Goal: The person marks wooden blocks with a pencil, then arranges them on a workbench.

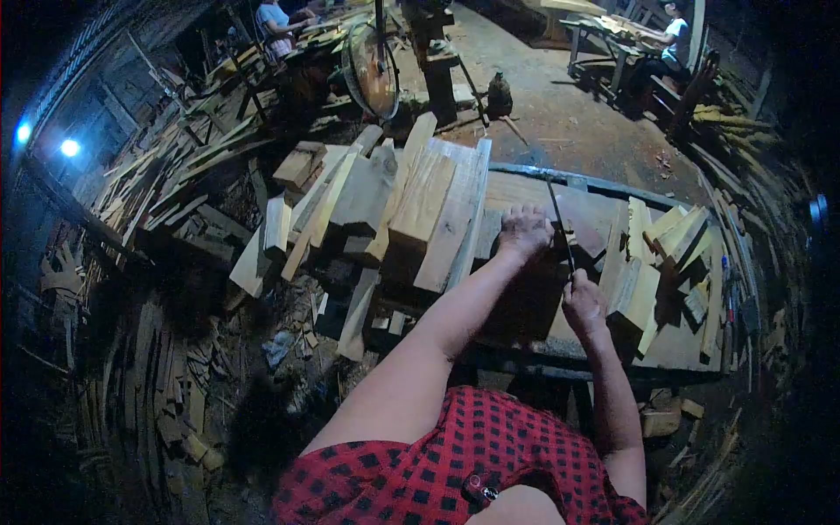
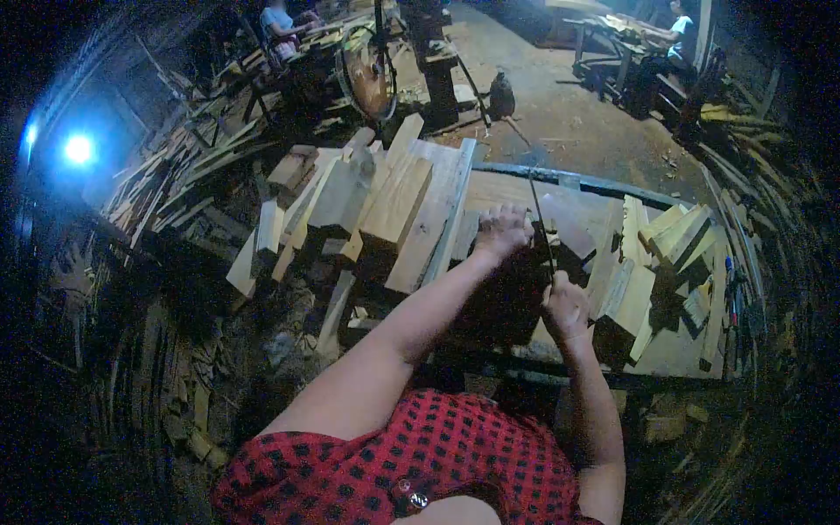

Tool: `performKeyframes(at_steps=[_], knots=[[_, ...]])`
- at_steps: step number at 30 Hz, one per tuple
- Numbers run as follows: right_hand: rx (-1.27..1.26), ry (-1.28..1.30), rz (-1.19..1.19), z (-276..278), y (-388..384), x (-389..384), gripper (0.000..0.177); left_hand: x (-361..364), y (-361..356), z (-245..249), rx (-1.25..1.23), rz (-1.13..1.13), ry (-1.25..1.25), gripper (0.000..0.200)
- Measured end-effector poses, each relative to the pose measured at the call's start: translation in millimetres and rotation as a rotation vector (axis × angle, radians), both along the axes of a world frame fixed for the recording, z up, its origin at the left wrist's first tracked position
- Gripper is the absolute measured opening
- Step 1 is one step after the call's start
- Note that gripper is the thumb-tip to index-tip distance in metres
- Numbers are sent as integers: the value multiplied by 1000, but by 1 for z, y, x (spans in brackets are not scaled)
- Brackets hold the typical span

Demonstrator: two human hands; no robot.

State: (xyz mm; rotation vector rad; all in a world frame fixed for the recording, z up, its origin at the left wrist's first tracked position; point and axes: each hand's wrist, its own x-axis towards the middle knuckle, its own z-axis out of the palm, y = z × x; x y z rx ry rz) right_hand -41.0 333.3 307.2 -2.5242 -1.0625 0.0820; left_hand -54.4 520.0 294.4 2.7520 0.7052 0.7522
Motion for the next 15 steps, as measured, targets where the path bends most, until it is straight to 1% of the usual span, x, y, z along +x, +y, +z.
performKeyframes(at_steps=[1,3,5,7,10,12,14,15], knots=[[14,-8,-5,-2,-6,-2,16,-1,0,-2,1,16,1,26],[110,-210,18,-11,-23,-13,17,0,1,-3,13,5,-19,25],[-44,2,-7,-5,-52,-27,19,-2,2,-4,8,-11,-32,25],[-77,31,-25,-13,-84,-43,17,-4,-2,-1,9,-3,-32,25],[-136,59,-56,-22,-102,-53,16,-2,0,-1,7,6,-14,26],[-170,59,-70,-16,-97,-52,16,-1,1,-1,-4,7,3,27],[-103,39,-80,5,-66,-39,16,-2,0,-1,46,-2,-31,27],[-69,-15,-23,5,-49,-22,17,-3,1,-1,50,0,-29,27]])
